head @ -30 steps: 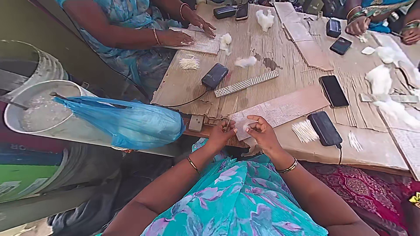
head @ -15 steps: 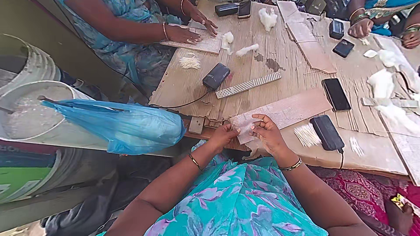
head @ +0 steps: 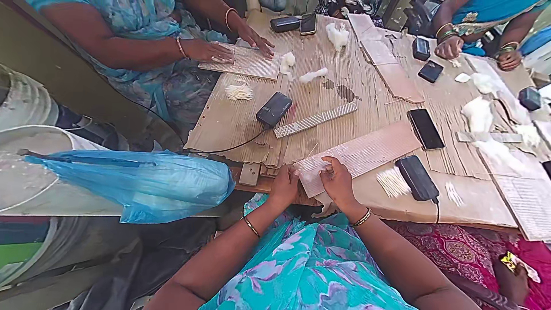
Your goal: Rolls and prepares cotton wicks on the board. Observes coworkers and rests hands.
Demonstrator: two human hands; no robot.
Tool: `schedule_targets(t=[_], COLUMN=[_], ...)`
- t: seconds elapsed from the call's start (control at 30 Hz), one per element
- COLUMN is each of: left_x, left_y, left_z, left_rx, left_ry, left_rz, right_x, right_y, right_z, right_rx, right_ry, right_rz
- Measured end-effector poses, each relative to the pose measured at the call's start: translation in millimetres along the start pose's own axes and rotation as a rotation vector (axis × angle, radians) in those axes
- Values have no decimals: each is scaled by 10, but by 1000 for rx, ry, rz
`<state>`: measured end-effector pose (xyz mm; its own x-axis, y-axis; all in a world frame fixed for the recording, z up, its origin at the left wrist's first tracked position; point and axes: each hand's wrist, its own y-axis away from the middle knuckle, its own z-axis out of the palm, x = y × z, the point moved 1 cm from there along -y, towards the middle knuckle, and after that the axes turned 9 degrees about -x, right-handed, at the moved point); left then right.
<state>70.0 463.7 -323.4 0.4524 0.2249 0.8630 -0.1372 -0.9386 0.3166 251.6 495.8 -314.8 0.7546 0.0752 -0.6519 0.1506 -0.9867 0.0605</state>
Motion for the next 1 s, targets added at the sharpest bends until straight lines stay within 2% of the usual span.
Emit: schedule_targets(t=[0.3, 0.7, 0.83, 0.9, 1.0], left_x=[131, 134, 144, 138, 153], left_y=[65, 166, 168, 162, 176], left_z=[-98, -167, -142, -119, -99], left_rx=[-100, -63, -59, -52, -44], left_ry=[-211, -362, -413, -443, -490], left_rz=[2, -39, -39, -29, -16], right_x=[64, 156, 121, 110, 133], right_y=[-56, -172, -215, -240, -211], right_z=[-37, -156, -186, -147, -56], right_rx=[22, 33, 102, 36, -245], right_ry=[53, 136, 191, 281, 478], right_rz=[60, -40, -154, -301, -409])
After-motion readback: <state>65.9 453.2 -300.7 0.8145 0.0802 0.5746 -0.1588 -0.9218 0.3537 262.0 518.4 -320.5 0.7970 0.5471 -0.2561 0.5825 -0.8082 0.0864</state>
